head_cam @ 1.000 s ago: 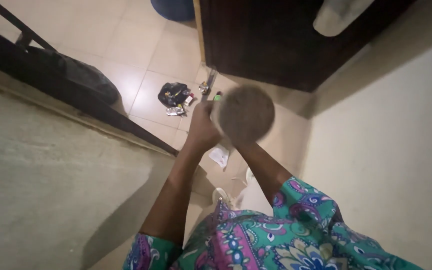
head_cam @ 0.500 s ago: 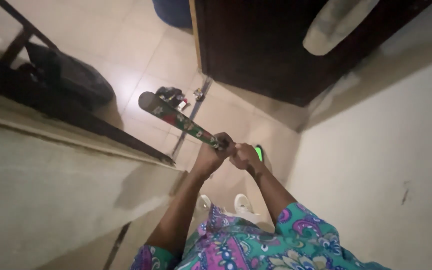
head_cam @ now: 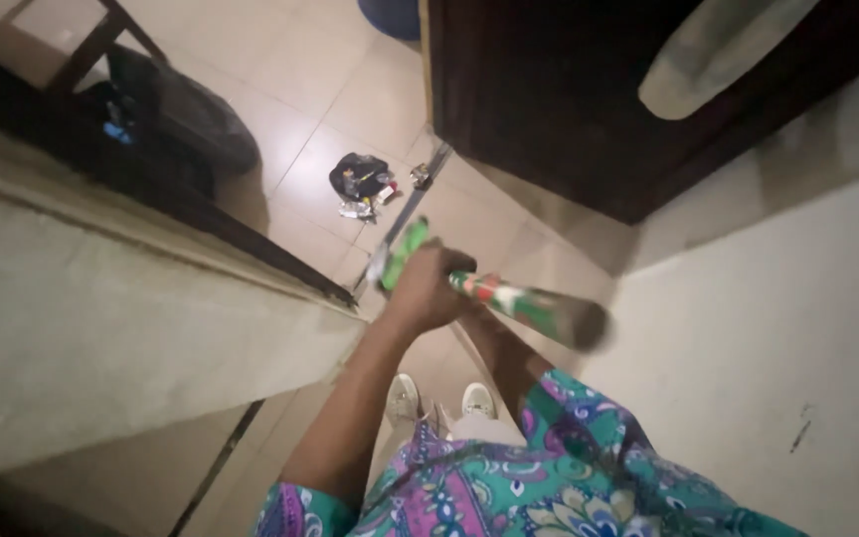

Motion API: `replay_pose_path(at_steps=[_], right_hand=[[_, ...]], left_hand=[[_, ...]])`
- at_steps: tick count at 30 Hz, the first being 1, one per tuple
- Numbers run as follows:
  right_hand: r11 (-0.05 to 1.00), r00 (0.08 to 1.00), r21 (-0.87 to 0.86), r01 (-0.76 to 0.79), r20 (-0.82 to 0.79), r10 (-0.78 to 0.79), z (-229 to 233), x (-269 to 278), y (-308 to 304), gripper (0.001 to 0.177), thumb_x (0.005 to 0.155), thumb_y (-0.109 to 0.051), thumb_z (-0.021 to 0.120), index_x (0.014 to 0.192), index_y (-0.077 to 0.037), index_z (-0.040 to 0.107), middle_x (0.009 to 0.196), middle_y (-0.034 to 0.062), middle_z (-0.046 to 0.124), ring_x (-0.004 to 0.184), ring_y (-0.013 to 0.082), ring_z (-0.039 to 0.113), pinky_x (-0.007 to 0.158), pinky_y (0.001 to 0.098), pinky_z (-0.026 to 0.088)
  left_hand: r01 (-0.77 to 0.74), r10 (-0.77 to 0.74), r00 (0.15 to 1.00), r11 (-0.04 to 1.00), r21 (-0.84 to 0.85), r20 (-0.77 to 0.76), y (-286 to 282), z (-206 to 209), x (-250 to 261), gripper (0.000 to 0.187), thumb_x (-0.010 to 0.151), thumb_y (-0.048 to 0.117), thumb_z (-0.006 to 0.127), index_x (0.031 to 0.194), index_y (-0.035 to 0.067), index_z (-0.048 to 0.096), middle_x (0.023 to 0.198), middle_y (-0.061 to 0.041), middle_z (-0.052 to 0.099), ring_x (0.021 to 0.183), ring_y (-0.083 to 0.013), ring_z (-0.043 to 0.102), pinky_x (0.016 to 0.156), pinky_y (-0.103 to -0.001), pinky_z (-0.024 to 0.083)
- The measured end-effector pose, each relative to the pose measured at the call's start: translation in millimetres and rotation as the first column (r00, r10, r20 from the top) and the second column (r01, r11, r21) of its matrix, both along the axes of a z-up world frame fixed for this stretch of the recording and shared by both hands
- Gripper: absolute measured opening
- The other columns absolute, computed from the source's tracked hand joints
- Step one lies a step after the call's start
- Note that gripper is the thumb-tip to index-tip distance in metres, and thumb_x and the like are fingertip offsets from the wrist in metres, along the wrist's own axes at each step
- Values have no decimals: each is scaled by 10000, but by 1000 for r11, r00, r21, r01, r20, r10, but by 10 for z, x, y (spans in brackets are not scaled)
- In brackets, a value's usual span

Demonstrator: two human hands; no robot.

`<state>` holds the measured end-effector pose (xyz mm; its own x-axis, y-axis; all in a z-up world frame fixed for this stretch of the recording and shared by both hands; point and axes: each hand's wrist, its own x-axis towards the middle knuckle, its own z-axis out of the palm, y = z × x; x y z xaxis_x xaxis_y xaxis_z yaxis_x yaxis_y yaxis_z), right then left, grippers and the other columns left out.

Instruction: Sweeping debris from the floor using a broom and dustpan in a bedroom and kitchen.

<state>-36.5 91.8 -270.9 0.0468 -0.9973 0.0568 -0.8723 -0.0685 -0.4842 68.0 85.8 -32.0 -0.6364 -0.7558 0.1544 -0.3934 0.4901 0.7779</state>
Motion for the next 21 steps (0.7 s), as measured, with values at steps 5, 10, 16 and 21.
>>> replay_pose_path(at_steps=[5, 10, 16, 21], right_hand=[[1000, 1000, -10, -1, 13, 1, 535, -109, -67, 277, 840, -324, 652, 988, -99, 717, 964, 155, 731, 928, 348, 700, 812, 473, 542], [1000, 1000, -30, 4, 29, -3, 844, -190, -156, 290, 874, -333, 640, 956, -66, 720, 924, 184, 731, 882, 375, 711, 778, 470, 561], [986, 999, 160, 51, -20, -48, 422, -326, 207, 255, 889, -314, 640, 861, -97, 772, 890, 233, 721, 880, 418, 698, 774, 501, 563], [968, 961, 76, 240, 120, -248, 793, -266, 663, 186, 752, -226, 661, 857, -87, 727, 845, 200, 738, 829, 433, 691, 716, 531, 551]], left_hand=[[-50, 41, 995, 994, 101, 94, -129, 607, 116, 251, 787, 283, 800, 867, 50, 750, 764, -139, 683, 684, -273, 677, 676, -405, 521], [-85, 85, 996, 988, 132, 10, -231, 374, 295, 317, 946, 293, 715, 784, 29, 647, 668, -91, 595, 606, -216, 584, 600, -392, 462], [-37, 70, 994, 939, 341, -86, 55, -161, 244, 277, 911, 223, 733, 750, 10, 659, 625, -68, 591, 590, -147, 521, 558, -339, 424], [-4, 122, 972, 861, 509, -198, 226, -445, 153, 214, 859, 175, 757, 778, -9, 684, 640, -30, 624, 607, -118, 556, 555, -324, 445]])
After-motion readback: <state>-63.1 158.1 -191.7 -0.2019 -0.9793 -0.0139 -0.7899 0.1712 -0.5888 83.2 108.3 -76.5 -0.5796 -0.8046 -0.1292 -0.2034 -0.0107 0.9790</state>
